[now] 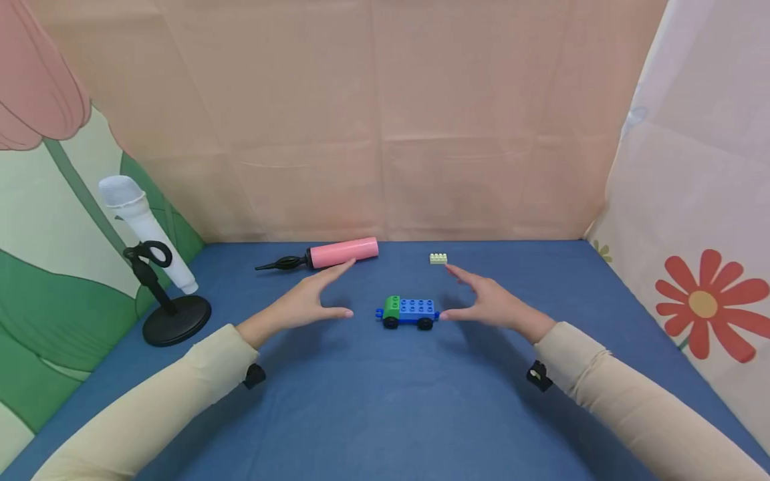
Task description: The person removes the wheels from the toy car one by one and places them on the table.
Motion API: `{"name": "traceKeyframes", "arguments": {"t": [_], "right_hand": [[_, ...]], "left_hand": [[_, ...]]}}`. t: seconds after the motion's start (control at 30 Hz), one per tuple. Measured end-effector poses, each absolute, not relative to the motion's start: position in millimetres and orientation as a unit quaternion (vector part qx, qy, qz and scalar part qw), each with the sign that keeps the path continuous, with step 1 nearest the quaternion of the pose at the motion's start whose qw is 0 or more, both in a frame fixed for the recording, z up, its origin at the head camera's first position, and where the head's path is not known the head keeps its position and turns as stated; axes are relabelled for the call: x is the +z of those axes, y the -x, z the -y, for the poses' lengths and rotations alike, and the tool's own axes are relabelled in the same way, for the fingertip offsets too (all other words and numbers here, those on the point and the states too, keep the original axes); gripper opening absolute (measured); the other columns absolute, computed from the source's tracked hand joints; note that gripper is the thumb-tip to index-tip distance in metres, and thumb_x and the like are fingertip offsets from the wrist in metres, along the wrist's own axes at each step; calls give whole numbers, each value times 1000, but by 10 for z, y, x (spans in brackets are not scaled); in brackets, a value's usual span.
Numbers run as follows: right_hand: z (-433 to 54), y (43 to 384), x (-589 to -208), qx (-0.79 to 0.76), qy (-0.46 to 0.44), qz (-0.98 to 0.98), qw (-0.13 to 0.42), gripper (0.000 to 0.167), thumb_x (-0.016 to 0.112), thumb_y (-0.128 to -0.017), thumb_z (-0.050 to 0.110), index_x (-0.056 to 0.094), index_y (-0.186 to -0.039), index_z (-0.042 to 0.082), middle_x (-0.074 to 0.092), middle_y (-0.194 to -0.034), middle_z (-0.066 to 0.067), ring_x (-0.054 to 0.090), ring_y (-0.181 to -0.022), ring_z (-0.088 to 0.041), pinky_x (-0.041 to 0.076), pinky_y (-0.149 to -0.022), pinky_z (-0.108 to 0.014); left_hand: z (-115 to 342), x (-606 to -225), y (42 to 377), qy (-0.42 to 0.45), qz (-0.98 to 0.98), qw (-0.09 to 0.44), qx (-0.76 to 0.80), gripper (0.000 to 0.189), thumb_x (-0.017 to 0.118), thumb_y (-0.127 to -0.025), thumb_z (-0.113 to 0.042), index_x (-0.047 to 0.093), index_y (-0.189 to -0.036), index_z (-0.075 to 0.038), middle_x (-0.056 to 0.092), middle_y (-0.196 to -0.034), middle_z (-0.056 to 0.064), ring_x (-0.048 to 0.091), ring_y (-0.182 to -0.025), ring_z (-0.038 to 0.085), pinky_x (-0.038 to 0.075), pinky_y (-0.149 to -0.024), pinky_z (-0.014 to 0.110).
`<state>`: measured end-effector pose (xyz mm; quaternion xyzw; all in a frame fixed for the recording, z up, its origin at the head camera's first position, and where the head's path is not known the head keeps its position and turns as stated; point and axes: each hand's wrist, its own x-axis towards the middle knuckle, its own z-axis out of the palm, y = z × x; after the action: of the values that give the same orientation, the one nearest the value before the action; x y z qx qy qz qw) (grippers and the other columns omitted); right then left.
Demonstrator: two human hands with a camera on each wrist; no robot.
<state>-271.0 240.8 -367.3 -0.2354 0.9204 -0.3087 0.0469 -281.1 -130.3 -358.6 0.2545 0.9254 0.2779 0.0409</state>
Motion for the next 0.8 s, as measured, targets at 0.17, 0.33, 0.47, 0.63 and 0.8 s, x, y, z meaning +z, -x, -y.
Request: {"name": "traceKeyframes", "arguments": {"t": [0.17, 0.33, 0.47, 0.63, 0.8], "right_hand": [[-2396, 2729, -3731, -382, 247, -888, 58, 91, 78, -82, 32, 26, -153, 9, 35, -153, -19, 44, -133, -40, 40, -103, -56], [-2378, 2741, -3771, -420, 244, -872, 67, 86, 78, -83, 24, 29, -151, 7, 39, -149, -24, 46, -130, -42, 44, -101, -55], [-2359, 2767, -3810, -443, 239, -860, 80, 83, 77, -83, 22, 31, -151, 7, 40, -147, -25, 47, -129, -42, 48, -98, -49], [-2328, 2786, -3845, -459, 227, -854, 96, 80, 77, -83, 23, 34, -149, 8, 44, -143, -27, 52, -125, -41, 51, -94, -45], [-2296, 2806, -3880, -466, 206, -854, 105, 78, 77, -84, 24, 36, -148, 5, 49, -139, -26, 56, -121, -38, 51, -93, -48]], "left_hand": [[1181, -3610, 2825, -254, -915, 55, 310, 97, 79, -79, -40, 18, -155, -33, 28, -159, -2, 29, -146, 23, 33, -111, 54], [1077, -3662, 2850, -261, -892, 76, 362, 96, 80, -79, -35, 22, -155, -25, 36, -156, 1, 35, -143, 21, 43, -105, 45], [994, -3717, 2857, -258, -874, 101, 400, 93, 80, -80, -30, 24, -154, -20, 36, -155, 3, 33, -144, 21, 42, -106, 43], [906, -3799, 2868, -252, -858, 124, 431, 89, 80, -81, -26, 29, -153, -17, 37, -155, 7, 34, -143, 23, 43, -105, 41], [832, -3856, 2872, -232, -847, 147, 455, 84, 78, -82, -22, 32, -151, -13, 39, -154, 7, 36, -142, 24, 44, -105, 40]]}}
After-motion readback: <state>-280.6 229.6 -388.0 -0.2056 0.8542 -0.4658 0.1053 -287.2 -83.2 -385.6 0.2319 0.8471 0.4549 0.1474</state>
